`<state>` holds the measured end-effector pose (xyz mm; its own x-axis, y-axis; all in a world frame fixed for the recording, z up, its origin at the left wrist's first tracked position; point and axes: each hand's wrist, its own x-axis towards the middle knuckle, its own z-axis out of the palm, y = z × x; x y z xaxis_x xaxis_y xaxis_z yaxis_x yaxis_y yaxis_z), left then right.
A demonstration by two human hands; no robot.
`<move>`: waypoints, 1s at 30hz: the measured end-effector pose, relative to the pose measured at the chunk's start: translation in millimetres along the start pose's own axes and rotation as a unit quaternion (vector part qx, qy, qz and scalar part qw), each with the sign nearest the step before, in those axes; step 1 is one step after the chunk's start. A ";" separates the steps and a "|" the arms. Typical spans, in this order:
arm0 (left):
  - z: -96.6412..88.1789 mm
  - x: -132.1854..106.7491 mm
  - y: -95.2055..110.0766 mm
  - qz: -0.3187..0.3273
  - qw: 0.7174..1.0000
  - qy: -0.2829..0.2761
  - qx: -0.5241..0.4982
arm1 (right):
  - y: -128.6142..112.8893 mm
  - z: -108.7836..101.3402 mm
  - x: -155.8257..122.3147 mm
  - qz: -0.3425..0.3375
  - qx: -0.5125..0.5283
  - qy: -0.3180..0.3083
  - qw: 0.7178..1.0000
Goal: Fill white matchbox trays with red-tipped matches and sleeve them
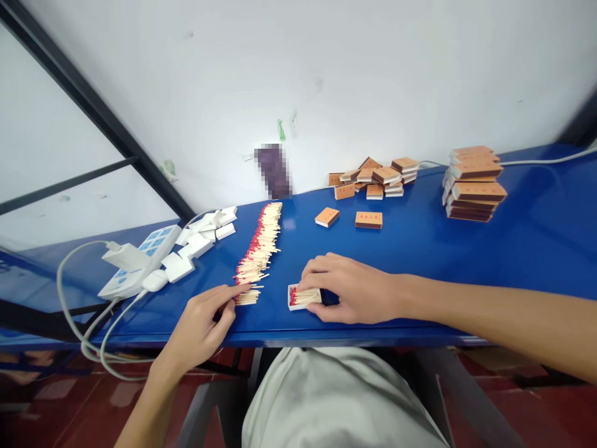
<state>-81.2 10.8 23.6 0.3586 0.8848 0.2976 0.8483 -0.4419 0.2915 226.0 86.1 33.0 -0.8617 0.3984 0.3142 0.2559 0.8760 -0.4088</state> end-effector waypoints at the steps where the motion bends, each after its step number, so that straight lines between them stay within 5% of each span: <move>1: 0.5 -0.5 -0.5 0.002 1.000 0.001 0.001 | 0.1 0.2 -0.1 -0.001 -0.001 -0.001 1.000; 13: 3.0 -2.8 -1.1 -0.003 0.998 0.058 -0.006 | 1.9 1.2 -1.4 0.004 -0.007 -0.007 1.000; 30: -0.2 -0.6 -0.2 -0.012 1.000 -0.010 0.021 | 1.1 0.8 -2.4 0.001 -0.004 0.000 1.000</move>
<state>-81.7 10.3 23.6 0.3456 0.8980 0.2724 0.8720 -0.4146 0.2604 228.0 85.9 31.1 -0.8614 0.3995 0.3137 0.2607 0.8777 -0.4020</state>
